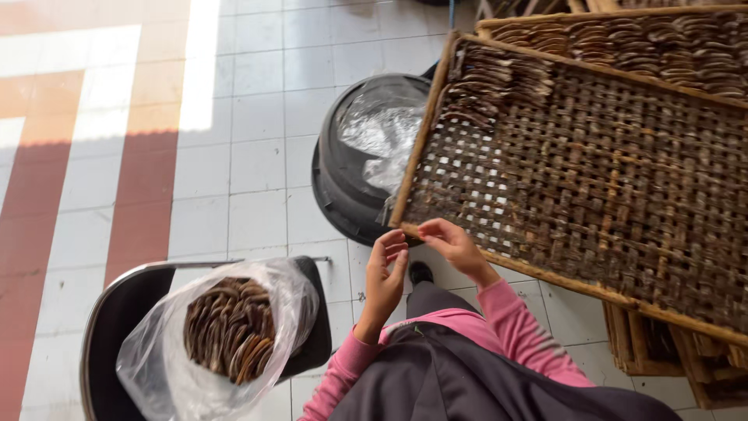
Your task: The person arranges dried fish on a wooden tray by hand and places them into a plastic bag.
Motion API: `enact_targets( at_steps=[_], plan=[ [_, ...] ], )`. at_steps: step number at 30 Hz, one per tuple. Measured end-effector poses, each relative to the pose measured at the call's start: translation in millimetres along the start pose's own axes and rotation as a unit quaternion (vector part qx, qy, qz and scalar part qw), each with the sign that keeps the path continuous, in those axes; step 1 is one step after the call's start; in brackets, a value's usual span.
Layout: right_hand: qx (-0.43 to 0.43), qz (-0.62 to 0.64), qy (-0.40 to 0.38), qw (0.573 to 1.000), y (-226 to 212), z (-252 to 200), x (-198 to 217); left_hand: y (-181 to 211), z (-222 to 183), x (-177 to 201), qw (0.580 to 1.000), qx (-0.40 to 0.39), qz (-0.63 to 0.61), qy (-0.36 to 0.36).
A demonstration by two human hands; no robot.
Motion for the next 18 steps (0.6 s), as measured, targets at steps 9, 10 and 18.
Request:
enact_targets(
  at_steps=[9,10,18],
  plan=[
    [-0.154,-0.089,0.289,0.941,139,-85,189,-82,33,-142,0.983,0.068,0.114,-0.126],
    [-0.163,-0.094,0.284,0.940,139,-82,207,-92,41,-162,0.981,0.067,0.123,-0.136],
    [-0.101,-0.411,0.325,0.846,125,-71,344,-155,73,-294,0.945,0.064,0.202,-0.249]
  ],
)
Point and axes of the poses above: each hand's wrist, its own z-axis towards the middle knuckle, its own x-axis out of the back of the hand, y = z × x, the point moved 3 cm from there along z, towards the middle knuckle, and after that the axes turned 15 degrees about -z, right-handed, at the moved point
